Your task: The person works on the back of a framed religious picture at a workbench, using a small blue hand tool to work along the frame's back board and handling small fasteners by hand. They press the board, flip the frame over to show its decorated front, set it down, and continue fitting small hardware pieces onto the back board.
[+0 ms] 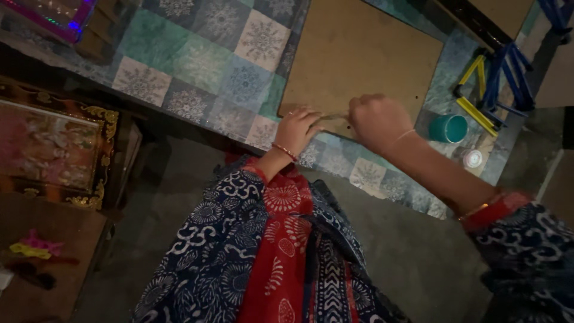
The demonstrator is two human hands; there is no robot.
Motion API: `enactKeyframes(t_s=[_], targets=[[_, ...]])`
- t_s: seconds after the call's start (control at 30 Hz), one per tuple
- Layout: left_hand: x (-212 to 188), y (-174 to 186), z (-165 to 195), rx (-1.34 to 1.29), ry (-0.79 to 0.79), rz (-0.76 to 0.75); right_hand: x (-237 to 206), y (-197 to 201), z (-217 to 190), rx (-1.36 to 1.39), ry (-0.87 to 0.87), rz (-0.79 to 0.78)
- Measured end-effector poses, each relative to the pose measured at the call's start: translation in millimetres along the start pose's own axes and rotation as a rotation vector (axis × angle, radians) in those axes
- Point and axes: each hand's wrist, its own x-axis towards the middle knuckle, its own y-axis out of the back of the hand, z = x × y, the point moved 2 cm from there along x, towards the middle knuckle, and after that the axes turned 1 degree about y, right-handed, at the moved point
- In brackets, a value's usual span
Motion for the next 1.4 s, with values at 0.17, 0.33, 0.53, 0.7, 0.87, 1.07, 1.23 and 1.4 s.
enactKeyframes(t_s=[0.17,0.33,0.53,0.7,0.87,1.07,1.23,1.4], targets=[[4,-9,-6,0.028,0.063,0.01,-2,6,-7,-0.046,0.173,0.037],[7,-8,-12,0.067,0.006,0.0,2,14,-2,-0.28,0.603,0.139],[14,-8,-18,0.096,-0.024,-0.084,13,16,11,-0.336,0.697,0.132],[14,-10,-18,0.087,-0.004,-0.112,12,14,21,-0.289,0.599,0.105],[9,-11,-26,0.039,-0.03,-0.155,13,6,16,-0.174,0.312,-0.015],[9,0,-32,-0.186,-0.017,-0.019,14,-2,7,-0.056,-0.151,-0.233],[19,5,-16,-0.151,-0.006,-0.11,6,-10,10,0.068,-0.332,-0.203],[32,-1,-18,-0.123,-0.028,-0.187,-3,-18,2,0.095,0.025,-0.048]])
